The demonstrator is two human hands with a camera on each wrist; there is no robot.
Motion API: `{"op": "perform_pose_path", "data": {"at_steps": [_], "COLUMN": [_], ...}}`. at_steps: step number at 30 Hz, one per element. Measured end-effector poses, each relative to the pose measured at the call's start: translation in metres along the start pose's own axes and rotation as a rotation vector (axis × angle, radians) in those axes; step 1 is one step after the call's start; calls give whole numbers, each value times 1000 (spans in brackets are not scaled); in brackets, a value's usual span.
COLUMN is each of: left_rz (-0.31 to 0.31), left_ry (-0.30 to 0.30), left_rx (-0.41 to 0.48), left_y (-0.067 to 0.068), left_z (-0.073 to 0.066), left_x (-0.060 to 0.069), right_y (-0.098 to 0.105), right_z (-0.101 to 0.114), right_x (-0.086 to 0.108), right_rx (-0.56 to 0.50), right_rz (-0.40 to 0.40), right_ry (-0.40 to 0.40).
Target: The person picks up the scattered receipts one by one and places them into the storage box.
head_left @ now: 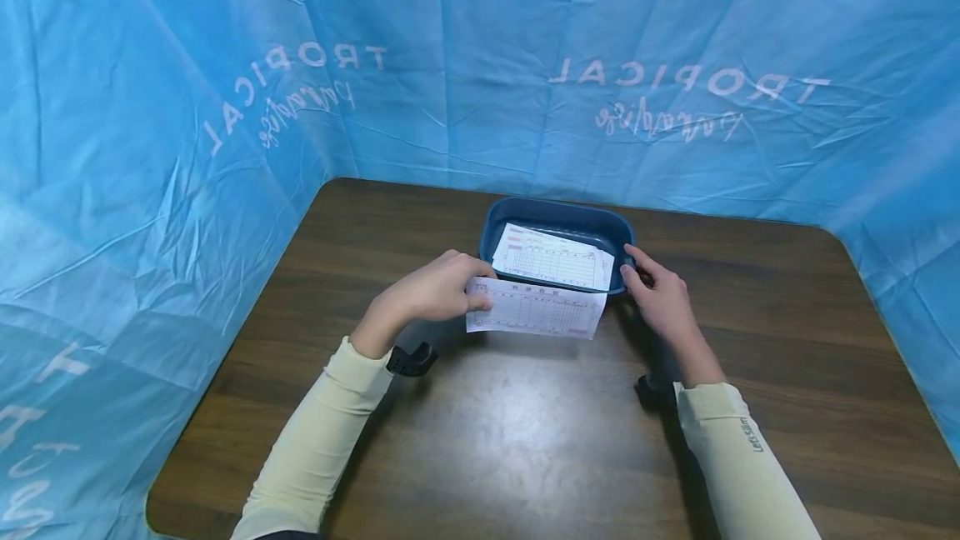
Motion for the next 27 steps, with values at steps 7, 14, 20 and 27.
{"op": "perform_pose_path", "data": {"at_steps": [7,14,20,27], "left_rz": [-12,-17,-17,-22], "left_ry": [-16,-34,-7,-4], "left_rx": [13,19,22,26], "left_y": [6,11,10,10], "left_z": [-3,0,5,6], "left_x": [-9,-20,-23,-28], "right_y": [1,-1,0,0], "right_z": [0,1,1,-1], "right_x": [1,1,-1,0], "right_rx": [8,14,32,33], "right_rz": [6,3,-8,6], "right_ry": [4,5,13,4]}}
Point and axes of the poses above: each hand's wrist, its own x-axis away from the middle knuckle, its own y-axis out of the back of the hand, z = x × y, the point moved 4 cm from there along -x, towards the middle knuckle, and after that the axes turned 14 degrees about x, right-handed, at the moved point
